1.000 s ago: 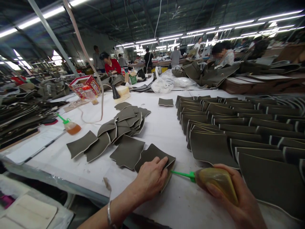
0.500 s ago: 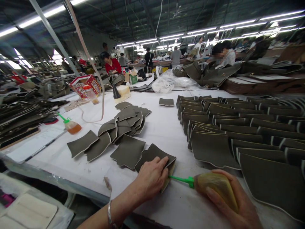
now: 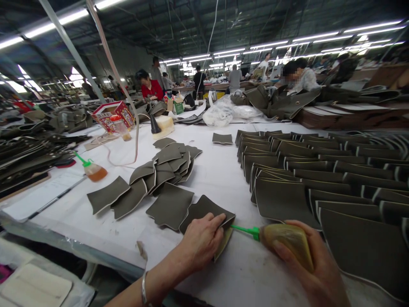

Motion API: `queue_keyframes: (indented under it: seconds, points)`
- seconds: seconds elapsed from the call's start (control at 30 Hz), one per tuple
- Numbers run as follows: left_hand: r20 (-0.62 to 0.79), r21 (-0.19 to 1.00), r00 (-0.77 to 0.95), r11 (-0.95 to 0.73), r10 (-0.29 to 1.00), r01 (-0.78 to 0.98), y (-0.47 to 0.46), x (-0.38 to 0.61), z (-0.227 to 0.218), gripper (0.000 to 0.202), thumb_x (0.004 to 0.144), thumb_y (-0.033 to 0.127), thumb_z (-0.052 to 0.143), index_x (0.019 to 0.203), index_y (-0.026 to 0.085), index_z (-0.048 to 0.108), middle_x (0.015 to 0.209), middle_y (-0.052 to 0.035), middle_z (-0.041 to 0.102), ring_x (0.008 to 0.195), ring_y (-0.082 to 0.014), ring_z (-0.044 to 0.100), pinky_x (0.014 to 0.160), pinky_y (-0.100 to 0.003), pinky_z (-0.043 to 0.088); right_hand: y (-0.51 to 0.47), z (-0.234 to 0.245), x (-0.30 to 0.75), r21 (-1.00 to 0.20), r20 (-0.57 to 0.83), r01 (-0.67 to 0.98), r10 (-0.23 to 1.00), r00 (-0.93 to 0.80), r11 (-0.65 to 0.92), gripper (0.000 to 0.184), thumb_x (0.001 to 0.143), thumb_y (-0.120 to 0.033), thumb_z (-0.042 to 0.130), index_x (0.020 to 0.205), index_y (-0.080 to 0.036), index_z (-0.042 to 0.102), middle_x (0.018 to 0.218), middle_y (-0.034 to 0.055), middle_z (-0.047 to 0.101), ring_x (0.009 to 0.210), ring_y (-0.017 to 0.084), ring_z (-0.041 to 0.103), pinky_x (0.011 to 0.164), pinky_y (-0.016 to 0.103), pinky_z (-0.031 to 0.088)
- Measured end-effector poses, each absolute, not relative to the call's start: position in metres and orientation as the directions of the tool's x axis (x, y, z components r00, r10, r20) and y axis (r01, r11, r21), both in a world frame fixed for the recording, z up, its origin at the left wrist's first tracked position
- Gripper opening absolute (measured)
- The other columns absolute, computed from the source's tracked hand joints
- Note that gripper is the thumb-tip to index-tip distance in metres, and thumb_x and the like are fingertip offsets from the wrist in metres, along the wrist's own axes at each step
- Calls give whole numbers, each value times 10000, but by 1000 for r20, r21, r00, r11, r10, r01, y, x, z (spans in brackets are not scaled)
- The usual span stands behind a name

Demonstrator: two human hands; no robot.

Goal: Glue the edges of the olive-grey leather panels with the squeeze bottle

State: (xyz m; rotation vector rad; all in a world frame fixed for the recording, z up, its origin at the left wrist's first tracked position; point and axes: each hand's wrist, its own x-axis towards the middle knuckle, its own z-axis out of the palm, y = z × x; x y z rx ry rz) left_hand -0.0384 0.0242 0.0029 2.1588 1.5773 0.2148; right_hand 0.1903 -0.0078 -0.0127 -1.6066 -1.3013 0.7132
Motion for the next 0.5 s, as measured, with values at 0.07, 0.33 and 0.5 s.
queue_keyframes:
  seconds: [0.07, 0.33, 0.5]
  points:
    - [-134, 445, 332, -242, 934, 862, 25, -38, 2, 439, 959, 264, 327, 1338, 254, 548, 1030, -49, 644, 906, -231, 660, 814, -325, 489, -1, -10, 192, -896, 136, 445, 952, 275, 0, 560, 788, -668, 626, 1156, -260, 518, 1092, 19, 551, 927, 250, 551, 798, 354, 424]
    - [-119, 452, 334, -248, 935, 857, 25, -39, 0, 435, 957, 257, 332, 1329, 260, 557, 1026, -48, 649, 907, -230, 661, 804, -322, 487, -9, -16, 192, -862, 218, 506, 926, 308, 34, 538, 805, -651, 626, 1187, -294, 497, 1106, 6, 537, 941, 256, 550, 829, 387, 426]
    - [-127, 436, 332, -248, 935, 865, 25, -39, 0, 444, 953, 250, 331, 1343, 265, 545, 1013, -46, 649, 869, -219, 662, 785, -310, 488, -7, -18, 193, -862, 228, 505, 921, 316, 40, 564, 796, -664, 635, 1199, -294, 497, 1130, 15, 536, 949, 269, 554, 821, 397, 425]
